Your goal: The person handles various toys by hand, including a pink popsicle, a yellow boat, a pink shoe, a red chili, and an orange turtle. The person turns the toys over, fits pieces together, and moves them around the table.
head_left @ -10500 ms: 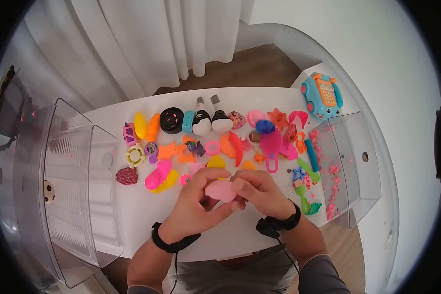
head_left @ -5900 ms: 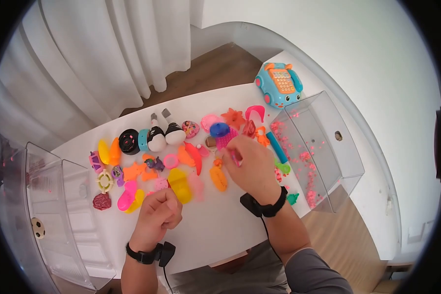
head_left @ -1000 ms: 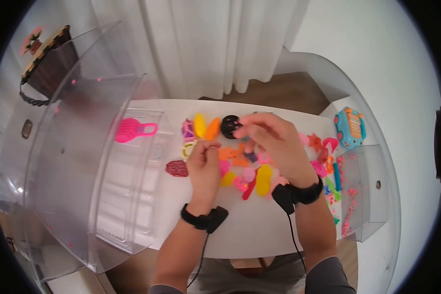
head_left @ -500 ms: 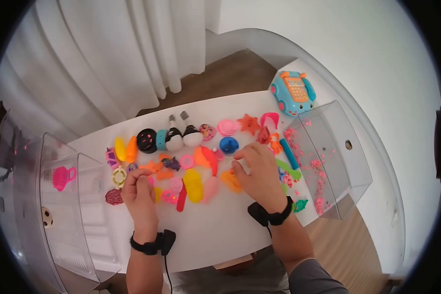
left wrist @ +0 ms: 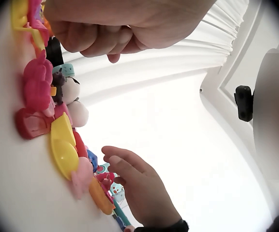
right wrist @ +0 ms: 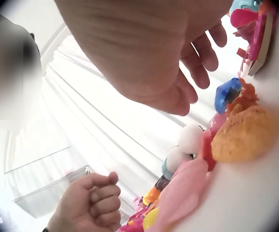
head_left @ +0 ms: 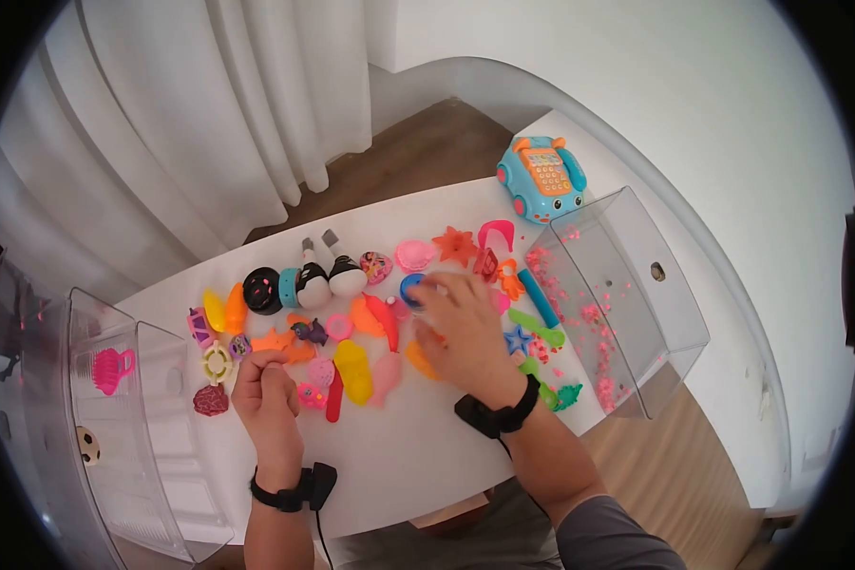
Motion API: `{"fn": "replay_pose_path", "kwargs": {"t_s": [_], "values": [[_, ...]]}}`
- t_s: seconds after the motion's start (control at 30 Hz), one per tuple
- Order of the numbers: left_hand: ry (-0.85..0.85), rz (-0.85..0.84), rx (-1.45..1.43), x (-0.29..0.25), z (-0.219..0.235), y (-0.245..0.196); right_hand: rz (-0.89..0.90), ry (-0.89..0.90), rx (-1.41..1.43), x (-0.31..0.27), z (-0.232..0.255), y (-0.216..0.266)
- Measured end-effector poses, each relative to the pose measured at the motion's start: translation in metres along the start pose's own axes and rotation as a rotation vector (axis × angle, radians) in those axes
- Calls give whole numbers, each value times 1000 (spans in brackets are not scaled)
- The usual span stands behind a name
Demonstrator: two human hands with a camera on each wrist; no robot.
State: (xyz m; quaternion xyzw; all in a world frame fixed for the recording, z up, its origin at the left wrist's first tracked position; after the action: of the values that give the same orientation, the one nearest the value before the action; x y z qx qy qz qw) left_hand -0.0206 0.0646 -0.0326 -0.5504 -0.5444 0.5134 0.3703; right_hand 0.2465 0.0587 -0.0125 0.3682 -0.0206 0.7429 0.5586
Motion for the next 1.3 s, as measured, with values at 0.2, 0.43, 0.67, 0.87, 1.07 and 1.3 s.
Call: {"fn": "replay_pose_path", "kwargs": {"t_s": [0.2,0.43,0.67,0.87,1.07,1.3], "values": [[26,19,15,-3,-3,-2,36,44,-150,5,-6,-9],[16,-20,53,-2,-5,-1,-1,103,-111,2,-5,-12],[60,10,24,-3,-3,-5,-364,-189,383,3,16,-21],[121,-11,119,-6,-10,-4,-570,80,1056,-1,12,-3],[595,116,173,-25,-31,-20,-603,424,1337,-13,-12,39],[701,130,116,-25,-34,-11,-619,473,1413,-17,-18,46]]}}
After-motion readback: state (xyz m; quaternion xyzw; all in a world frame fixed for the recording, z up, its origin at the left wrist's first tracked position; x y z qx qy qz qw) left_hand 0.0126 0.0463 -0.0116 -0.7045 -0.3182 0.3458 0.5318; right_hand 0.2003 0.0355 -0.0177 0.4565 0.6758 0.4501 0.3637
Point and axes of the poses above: each hand's wrist, its own x-axis towards the middle knuckle, its own z-axis out of the back of the hand, y = z × x, the point moved 4 cm from there along x, towards the middle knuckle, and after that the axes turned 5 degrees about z, right-handed, at the moved point
